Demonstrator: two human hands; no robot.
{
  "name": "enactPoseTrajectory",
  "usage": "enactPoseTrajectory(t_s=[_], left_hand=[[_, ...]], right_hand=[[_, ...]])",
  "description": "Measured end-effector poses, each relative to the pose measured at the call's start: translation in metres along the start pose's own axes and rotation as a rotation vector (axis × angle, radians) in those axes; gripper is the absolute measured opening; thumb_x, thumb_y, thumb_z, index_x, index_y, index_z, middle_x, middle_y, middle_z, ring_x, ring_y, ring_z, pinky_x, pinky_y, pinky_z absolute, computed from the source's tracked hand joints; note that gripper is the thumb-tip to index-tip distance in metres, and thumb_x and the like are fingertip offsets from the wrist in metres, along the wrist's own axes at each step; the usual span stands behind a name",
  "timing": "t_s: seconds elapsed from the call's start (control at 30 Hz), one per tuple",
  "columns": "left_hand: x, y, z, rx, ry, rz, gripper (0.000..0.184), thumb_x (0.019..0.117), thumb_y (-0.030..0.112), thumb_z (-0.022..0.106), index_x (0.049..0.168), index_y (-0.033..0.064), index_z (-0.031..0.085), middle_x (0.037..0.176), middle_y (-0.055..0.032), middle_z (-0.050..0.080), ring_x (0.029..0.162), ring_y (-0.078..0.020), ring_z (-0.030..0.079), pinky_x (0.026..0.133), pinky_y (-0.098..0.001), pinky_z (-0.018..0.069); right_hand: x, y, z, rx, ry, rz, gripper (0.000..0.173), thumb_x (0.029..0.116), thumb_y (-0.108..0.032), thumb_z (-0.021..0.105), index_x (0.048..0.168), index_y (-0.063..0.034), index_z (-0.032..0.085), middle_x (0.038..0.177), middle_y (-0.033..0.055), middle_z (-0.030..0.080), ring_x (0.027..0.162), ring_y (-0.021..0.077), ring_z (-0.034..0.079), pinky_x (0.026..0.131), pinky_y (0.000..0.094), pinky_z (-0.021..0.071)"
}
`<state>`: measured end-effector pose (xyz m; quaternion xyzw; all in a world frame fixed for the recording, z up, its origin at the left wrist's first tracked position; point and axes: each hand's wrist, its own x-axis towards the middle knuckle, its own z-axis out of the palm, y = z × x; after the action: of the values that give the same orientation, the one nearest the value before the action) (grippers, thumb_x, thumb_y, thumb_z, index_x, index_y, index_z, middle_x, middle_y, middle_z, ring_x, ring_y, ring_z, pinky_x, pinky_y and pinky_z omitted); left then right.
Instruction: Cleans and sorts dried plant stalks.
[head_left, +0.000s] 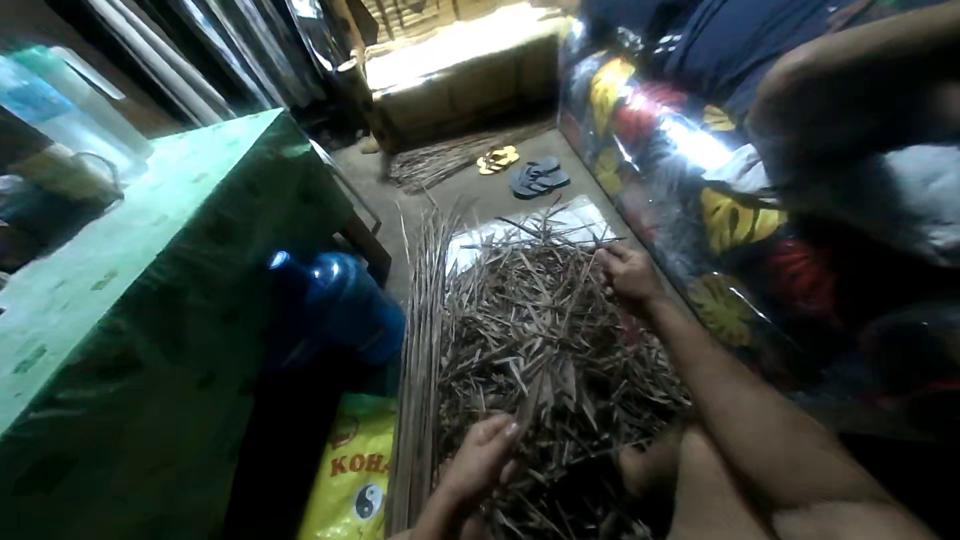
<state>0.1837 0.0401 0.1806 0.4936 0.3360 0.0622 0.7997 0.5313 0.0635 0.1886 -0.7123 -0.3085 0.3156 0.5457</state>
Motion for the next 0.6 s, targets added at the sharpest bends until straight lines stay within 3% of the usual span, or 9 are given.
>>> enactPoseTrajectory(t_s=[0.2,0.27,0.37,0.47,0.6], left_hand=[[-0.013,-0.007,-0.012,0.001,-0.050,-0.020,0.023,0.1052,0.020,0.042,0.106,0.0115,0.063,0.061,0.0088,0.051,0.043,0.0027,0.041,0.040,-0.0129,0.0366],[-0.014,-0.007,-0.014,-0.019,-0.040,-0.033,0.025,0.1063,0.020,0.041,0.117,0.0091,0.061,0.065,0.0072,0.053,0.044,0.0023,0.041,0.041,-0.0128,0.0371],[-0.011,-0.003,-0.010,-0.055,-0.045,-0.066,0.033,0.1070,0.020,0.039,0.134,0.0107,0.054,0.064,0.0074,0.050,0.042,0.0014,0.040,0.040,-0.0137,0.0371],[-0.005,-0.001,-0.007,-0.147,-0.040,-0.064,0.035,0.1074,0.021,0.037,0.139,0.0131,0.052,0.060,0.0086,0.047,0.040,0.0017,0.039,0.038,-0.0133,0.0362],[-0.002,0.003,-0.005,-0.214,-0.002,-0.049,0.037,0.1081,0.018,0.034,0.141,0.0120,0.050,0.056,0.0106,0.044,0.039,0.0028,0.037,0.038,-0.0128,0.0349]], right_hand=[[0.015,0.002,-0.025,0.041,0.094,0.051,0.030,0.1113,-0.023,0.042,0.128,-0.0047,0.060,0.065,-0.0044,0.046,0.047,0.0028,0.043,0.046,0.0205,0.0421],[0.014,-0.001,-0.027,0.117,0.078,0.076,0.030,0.1118,-0.023,0.040,0.128,-0.0073,0.059,0.061,-0.0064,0.045,0.044,0.0016,0.041,0.043,0.0186,0.0403],[-0.003,-0.008,-0.006,0.149,-0.058,0.110,0.029,0.1116,-0.020,0.038,0.128,-0.0046,0.056,0.061,-0.0053,0.047,0.045,0.0025,0.044,0.043,0.0187,0.0422],[-0.032,-0.004,0.028,0.045,-0.218,0.116,0.031,0.1114,-0.020,0.042,0.130,-0.0005,0.056,0.066,0.0001,0.051,0.049,0.0062,0.050,0.047,0.0220,0.0471],[-0.061,0.006,0.052,0.001,-0.313,0.002,0.025,0.1078,-0.016,0.046,0.115,0.0028,0.061,0.065,-0.0024,0.049,0.051,0.0043,0.048,0.051,0.0223,0.0456]])
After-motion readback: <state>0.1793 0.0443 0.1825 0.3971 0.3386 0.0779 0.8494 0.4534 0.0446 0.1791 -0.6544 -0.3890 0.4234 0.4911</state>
